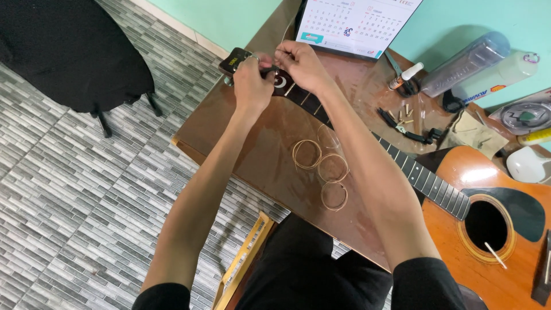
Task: The person removes a guitar string from the headstock, then winds a new string around a tuning peg. They continue to wind the string and adjust the tuning pegs on the headstock.
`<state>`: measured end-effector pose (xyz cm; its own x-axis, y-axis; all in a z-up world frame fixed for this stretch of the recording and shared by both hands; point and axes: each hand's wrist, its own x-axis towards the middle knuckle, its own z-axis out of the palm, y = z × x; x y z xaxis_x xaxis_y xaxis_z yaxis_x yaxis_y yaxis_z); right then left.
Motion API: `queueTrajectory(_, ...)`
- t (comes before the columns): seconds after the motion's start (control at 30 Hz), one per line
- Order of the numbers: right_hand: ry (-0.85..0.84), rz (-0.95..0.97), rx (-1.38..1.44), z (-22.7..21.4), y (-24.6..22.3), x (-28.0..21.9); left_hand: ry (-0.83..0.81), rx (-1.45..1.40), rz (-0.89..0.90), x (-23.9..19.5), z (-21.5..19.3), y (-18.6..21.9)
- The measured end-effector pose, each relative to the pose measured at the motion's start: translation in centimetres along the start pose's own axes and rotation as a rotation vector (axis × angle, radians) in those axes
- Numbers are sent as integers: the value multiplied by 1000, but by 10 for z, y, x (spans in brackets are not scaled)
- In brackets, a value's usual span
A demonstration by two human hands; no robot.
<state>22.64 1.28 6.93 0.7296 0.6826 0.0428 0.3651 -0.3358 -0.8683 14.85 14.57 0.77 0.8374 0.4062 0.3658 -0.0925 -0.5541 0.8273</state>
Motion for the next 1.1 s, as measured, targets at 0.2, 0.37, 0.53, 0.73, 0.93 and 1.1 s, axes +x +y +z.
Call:
queueTrajectory(0.2,141,-119,-57,6,16,4,4,-32,11,-6,-3,5)
queueTrajectory(0.37,101,-40,-85,8,25,8,-23,3,-40,-5,-2,9)
queueTrajectory(0.53,63,-52,-21,7,24,5,4,14,25,-6,4,0)
queueTrajectory(0.73,301,-248,-264,13,23,2,-18,100,62,0,-6,14)
queueTrajectory(0.93,300,-117,71,9,30,5,-410,-86,-141,42,-29,35)
queueTrajectory(1.1,273,-96,163,8,25,0,-545,189,-192,69,-13,26)
